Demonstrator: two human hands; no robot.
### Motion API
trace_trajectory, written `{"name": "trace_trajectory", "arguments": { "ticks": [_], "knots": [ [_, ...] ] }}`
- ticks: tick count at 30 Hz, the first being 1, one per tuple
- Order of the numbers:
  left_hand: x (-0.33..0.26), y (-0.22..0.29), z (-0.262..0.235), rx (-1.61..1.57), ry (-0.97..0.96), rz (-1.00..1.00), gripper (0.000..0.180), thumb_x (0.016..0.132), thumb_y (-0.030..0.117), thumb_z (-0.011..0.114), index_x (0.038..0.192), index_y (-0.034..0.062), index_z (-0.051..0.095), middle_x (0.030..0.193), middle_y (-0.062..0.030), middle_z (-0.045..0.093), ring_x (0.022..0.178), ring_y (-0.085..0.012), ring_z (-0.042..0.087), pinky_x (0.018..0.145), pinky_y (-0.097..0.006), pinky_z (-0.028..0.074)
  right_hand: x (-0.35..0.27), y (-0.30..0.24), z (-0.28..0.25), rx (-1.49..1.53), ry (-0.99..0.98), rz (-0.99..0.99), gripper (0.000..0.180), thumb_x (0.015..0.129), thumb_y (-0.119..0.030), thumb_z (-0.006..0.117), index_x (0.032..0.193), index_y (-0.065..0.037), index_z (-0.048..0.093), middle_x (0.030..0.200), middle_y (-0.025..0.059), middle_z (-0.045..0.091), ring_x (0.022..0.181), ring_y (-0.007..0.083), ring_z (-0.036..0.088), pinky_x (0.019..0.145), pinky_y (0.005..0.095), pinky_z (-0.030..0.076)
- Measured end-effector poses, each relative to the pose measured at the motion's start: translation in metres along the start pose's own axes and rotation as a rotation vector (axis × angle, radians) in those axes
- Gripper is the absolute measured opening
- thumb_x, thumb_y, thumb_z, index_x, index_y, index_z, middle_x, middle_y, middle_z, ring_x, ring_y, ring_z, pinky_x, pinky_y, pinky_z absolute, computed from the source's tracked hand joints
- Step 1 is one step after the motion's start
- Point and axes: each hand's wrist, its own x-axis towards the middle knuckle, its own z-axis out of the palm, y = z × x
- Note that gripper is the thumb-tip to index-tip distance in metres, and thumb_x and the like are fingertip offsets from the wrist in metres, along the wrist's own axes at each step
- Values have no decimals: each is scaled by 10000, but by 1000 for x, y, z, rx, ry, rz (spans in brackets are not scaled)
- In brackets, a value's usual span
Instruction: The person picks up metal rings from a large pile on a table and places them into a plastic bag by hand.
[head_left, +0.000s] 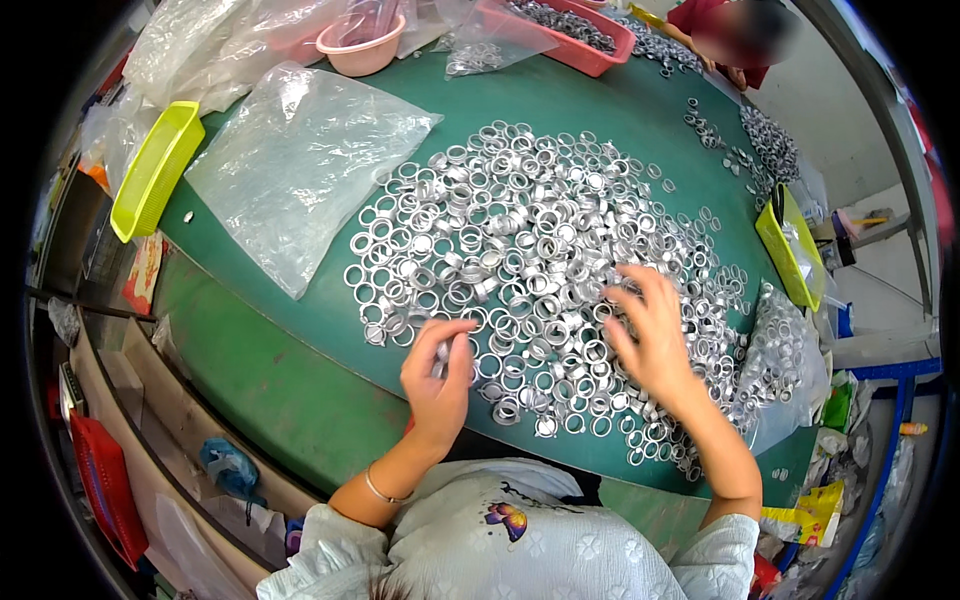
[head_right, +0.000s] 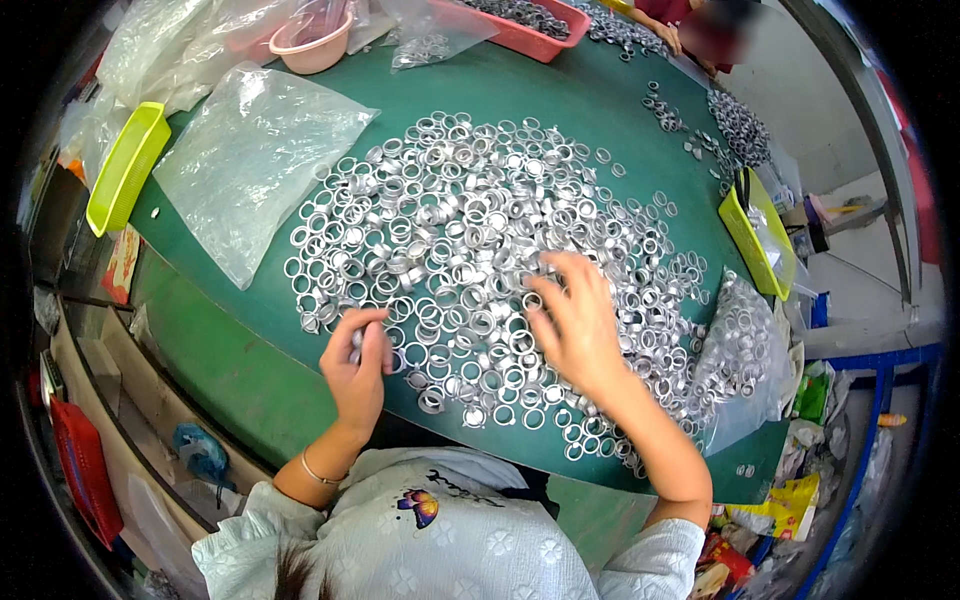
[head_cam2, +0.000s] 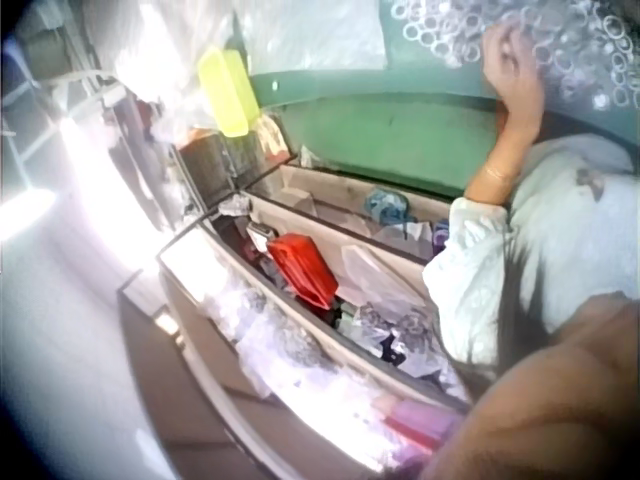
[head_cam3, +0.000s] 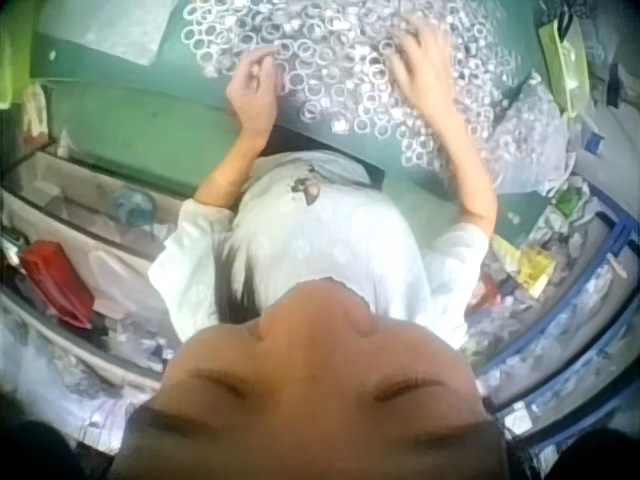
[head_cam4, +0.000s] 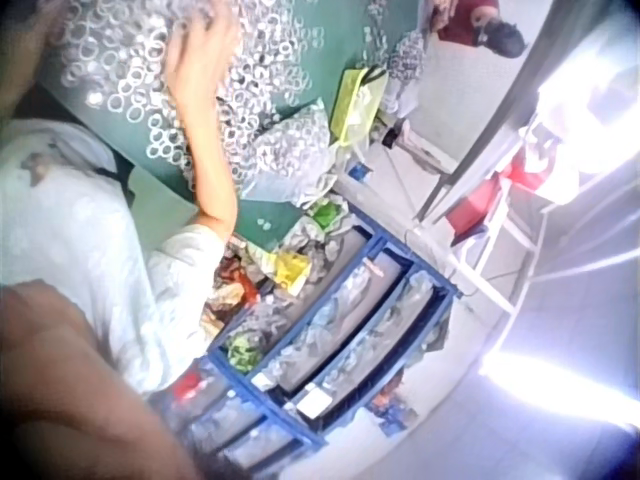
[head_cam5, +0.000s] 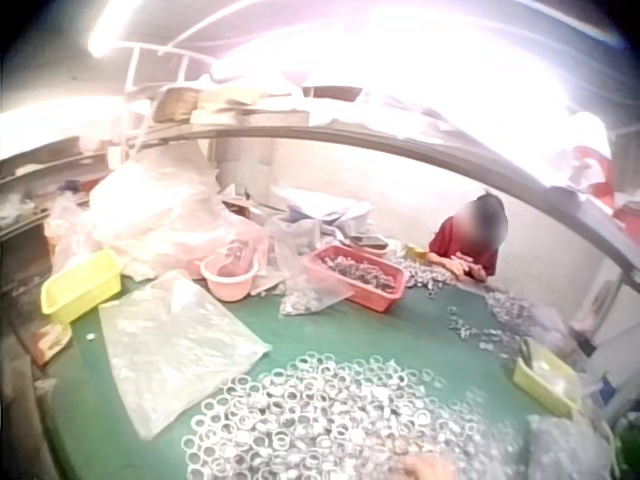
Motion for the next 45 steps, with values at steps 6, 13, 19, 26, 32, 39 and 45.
{"name": "trace_trajectory", "arguments": {
  "ticks": [6,13,19,26,32,39,45],
  "knots": [
    [-23,12,-26,736,-769,485,238,737,173,728,934,83,630,760,-29,531,568,-160,555,473,-285,444,-71,-59,20,48,-480,-392,562,822,-389,615,1324,-201,445,1404,108,371,1312,324,318,1027,507,301],
    [8,-4,-18,948,-1100,729,144,787,159,552,926,132,578,813,-39,500,594,-199,587,450,-311,458,-59,-34,28,-96,-314,-361,529,807,-375,617,1280,-175,489,1321,112,457,1249,287,405,976,518,341],
    [30,-10,0,988,-959,872,162,757,121,571,917,130,597,814,-46,518,603,-187,597,438,-315,450,-57,-28,28,-131,-222,-283,495,791,-390,626,1211,-144,536,1283,112,482,1229,300,414,953,542,351],
    [42,-12,15,1035,-745,886,183,756,101,560,939,108,553,807,-66,484,632,-203,597,456,-335,458,-48,-22,24,-119,-145,-332,471,769,-387,649,1155,-135,554,1241,105,512,1183,285,455,922,477,380],
    [61,0,21,1039,-583,909,99,807,154,657,810,91,580,723,-67,500,534,-265,568,443,-368,437,-10,1,14,-313,1,-177,364,784,-313,657,1053,-84,565,1115,106,554,1061,251,504,820,388,416],
    [45,18,21,897,-477,705,135,802,188,679,796,84,593,740,-78,569,549,-276,581,465,-376,437,-12,48,-9,-94,84,89,335,804,-263,659,1053,-44,618,1144,105,555,1102,284,482,939,396,367],
    [-14,6,14,878,-876,645,138,772,167,702,870,94,638,758,-69,574,563,-253,579,491,-353,459,-69,26,-33,42,180,263,306,796,-180,664,1059,-36,604,1174,108,539,1127,287,472,958,403,342]
  ]
}}
